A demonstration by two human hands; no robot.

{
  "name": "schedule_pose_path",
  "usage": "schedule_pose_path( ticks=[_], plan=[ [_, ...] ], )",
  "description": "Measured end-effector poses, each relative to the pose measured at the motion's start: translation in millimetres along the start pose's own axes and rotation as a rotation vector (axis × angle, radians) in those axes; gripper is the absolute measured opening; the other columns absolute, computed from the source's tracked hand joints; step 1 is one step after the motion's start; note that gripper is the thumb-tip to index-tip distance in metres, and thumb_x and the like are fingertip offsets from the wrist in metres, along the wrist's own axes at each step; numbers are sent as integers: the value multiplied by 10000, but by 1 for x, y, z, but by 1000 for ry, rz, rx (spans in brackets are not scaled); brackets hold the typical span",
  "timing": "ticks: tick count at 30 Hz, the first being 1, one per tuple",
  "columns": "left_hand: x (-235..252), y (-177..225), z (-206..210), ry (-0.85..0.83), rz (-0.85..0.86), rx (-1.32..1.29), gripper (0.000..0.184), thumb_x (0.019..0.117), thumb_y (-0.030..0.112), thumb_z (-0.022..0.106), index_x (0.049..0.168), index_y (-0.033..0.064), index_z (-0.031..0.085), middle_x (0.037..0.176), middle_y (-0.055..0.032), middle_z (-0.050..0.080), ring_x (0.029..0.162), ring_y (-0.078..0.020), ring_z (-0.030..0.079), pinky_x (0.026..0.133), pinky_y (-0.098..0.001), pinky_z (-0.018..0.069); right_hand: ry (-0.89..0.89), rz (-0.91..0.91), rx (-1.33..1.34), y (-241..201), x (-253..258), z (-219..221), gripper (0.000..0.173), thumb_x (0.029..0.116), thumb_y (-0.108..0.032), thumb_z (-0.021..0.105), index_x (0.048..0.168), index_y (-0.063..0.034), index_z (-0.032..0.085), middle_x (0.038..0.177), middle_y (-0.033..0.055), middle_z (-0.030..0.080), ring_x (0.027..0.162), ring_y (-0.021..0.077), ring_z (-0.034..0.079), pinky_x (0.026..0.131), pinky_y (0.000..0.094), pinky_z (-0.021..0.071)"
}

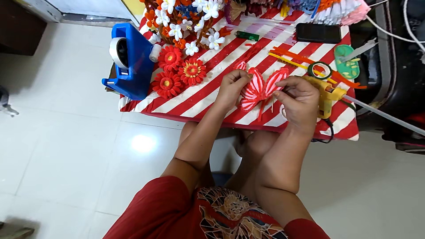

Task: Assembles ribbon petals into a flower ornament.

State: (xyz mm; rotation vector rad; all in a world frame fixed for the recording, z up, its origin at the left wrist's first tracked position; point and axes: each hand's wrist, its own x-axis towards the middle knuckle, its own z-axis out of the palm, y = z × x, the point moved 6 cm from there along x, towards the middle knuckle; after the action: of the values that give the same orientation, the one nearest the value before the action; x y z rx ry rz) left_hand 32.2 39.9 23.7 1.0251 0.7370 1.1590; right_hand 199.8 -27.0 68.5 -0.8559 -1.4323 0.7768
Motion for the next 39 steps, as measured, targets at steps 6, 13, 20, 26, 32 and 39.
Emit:
schedule_pose_path(
  ticks=[6,13,20,26,32,39],
  plan=[
    [1,-1,-1,-9,5,4,159,996,54,537,857,71,613,752,12,620,662,-59,608,628,-240,542,11,13,7,0,0,0,273,875,38,690,1112,-96,708,1016,-76,701,818,6,653,740,176,575],
    [1,-3,1,-14,-4,-16,159,994,47,539,860,72,620,744,19,623,652,-49,605,618,-230,540,16,20,7,1,0,1,297,861,70,671,1111,-86,709,1010,-67,700,815,13,652,739,185,576],
    [1,-2,2,-20,20,-30,176,996,51,527,852,83,623,759,22,628,679,-55,611,652,-245,543,21,31,-1,3,0,-1,289,870,54,679,1120,-89,703,1004,-70,696,805,6,645,730,177,570],
    [1,-2,3,-52,52,-61,174,990,46,531,846,84,620,746,23,625,677,-52,610,647,-241,540,30,42,19,2,0,-1,292,869,58,673,1116,-95,707,998,-72,703,804,10,653,730,180,575],
    [1,-2,5,-80,66,-67,171,989,47,529,848,84,618,731,20,620,652,-50,603,619,-232,535,16,40,33,3,0,0,297,873,53,670,1128,-95,707,998,-70,704,813,15,657,735,185,577],
    [0,-3,7,-83,54,-104,176,994,44,514,856,85,616,752,18,626,670,-52,610,636,-234,542,15,54,51,6,0,0,290,876,54,663,1123,-91,705,1005,-66,706,819,13,658,739,185,576]
  ],
)
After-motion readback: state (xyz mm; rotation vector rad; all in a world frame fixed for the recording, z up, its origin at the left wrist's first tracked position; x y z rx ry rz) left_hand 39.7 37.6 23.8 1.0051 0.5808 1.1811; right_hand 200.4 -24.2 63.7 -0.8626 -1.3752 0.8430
